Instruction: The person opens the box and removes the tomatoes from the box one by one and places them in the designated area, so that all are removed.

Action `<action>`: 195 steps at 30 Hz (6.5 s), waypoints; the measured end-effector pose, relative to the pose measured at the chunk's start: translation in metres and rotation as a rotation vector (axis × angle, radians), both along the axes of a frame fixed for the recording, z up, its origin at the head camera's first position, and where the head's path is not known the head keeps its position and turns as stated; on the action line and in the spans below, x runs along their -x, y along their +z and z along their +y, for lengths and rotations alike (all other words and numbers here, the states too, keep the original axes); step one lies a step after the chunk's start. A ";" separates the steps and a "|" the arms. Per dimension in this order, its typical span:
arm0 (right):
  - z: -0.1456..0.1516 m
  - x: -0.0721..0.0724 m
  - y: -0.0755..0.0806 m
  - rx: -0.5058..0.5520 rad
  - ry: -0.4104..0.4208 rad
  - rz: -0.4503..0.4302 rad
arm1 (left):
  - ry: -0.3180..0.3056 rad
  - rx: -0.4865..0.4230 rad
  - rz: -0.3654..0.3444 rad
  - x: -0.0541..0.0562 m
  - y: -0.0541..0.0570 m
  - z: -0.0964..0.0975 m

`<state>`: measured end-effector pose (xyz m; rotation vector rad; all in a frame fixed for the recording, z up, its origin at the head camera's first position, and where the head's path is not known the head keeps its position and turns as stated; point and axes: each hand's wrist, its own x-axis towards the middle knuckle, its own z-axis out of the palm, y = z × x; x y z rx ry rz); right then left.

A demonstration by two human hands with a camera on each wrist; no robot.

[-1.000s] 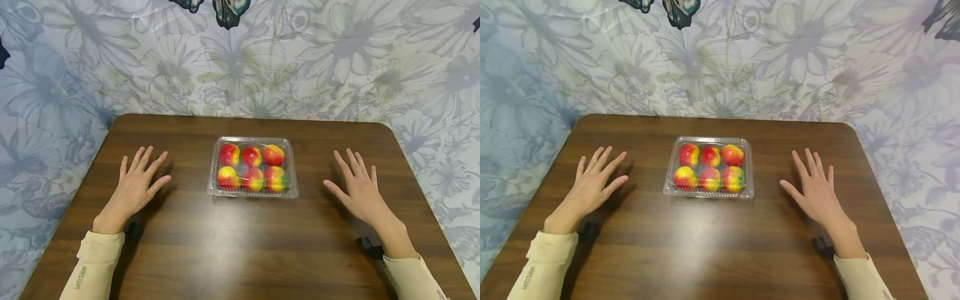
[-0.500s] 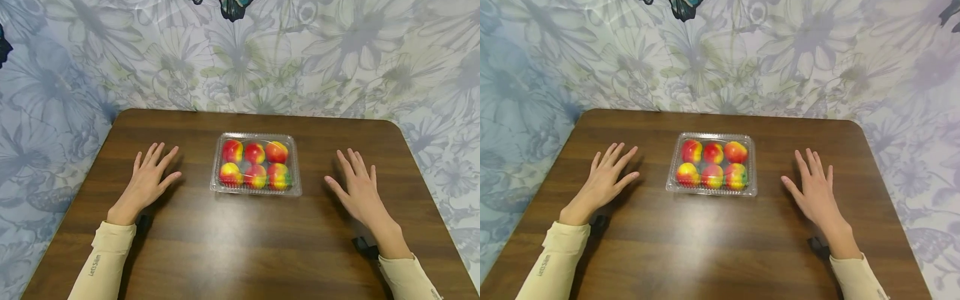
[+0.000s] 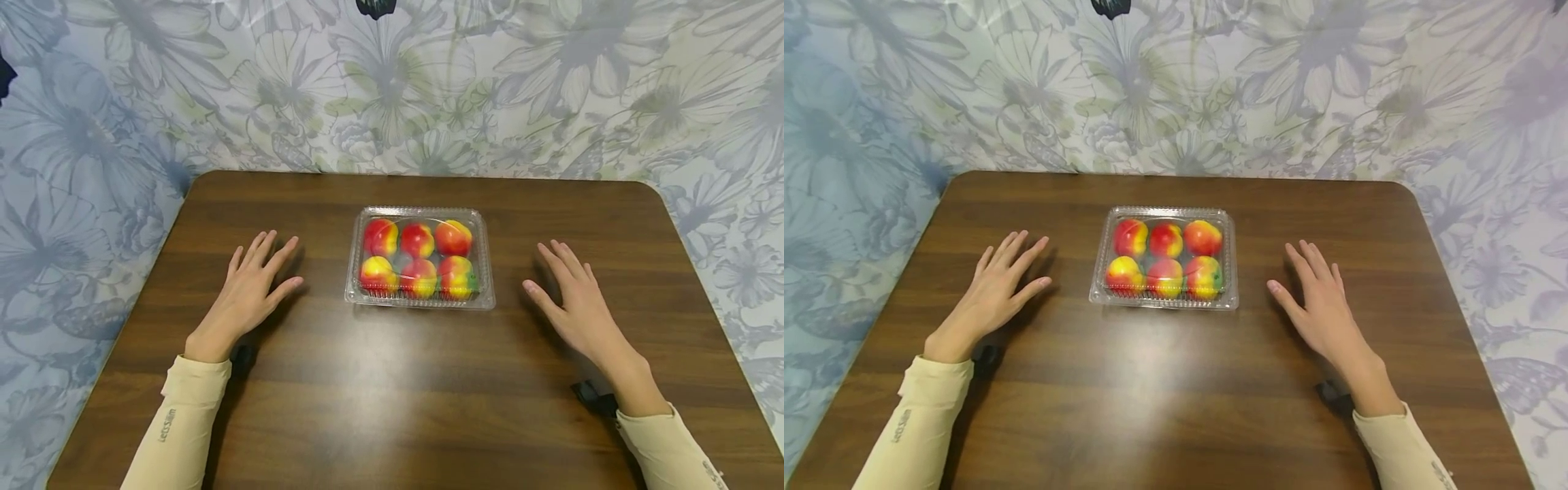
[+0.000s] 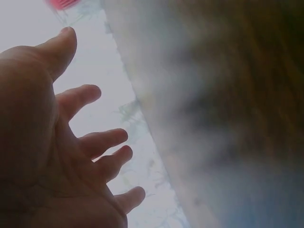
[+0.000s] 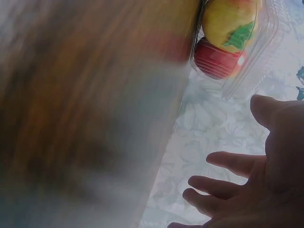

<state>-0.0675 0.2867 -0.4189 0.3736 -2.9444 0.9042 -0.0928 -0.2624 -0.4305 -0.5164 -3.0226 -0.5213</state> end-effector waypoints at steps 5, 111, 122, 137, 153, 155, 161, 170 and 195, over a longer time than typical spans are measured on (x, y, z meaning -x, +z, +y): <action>-0.005 -0.002 -0.001 0.007 0.003 0.005 | 0.000 0.012 -0.003 0.000 0.001 0.004; -0.081 0.007 0.005 0.406 -0.197 0.044 | -0.138 -1.231 -0.662 -0.015 -0.020 0.074; -0.082 0.008 0.006 0.453 -0.164 0.016 | -0.171 -1.305 -0.661 -0.016 -0.022 0.080; -0.080 0.008 0.005 0.428 -0.120 0.023 | -0.200 -1.479 -0.793 -0.017 -0.025 0.087; -0.081 0.005 0.004 0.437 -0.130 0.016 | -0.190 -1.571 -0.797 -0.024 -0.029 0.096; -0.081 0.005 0.003 0.442 -0.129 0.017 | -0.183 -1.583 -0.778 -0.025 -0.030 0.098; -0.081 0.004 0.004 0.451 -0.127 0.011 | -0.172 -1.609 -0.732 -0.026 -0.031 0.102; -0.083 0.004 0.002 0.447 -0.135 0.015 | -0.109 -1.645 -0.677 -0.029 -0.033 0.109; -0.085 0.004 0.003 0.541 -0.159 -0.016 | 0.014 -1.660 -0.594 -0.034 -0.032 0.124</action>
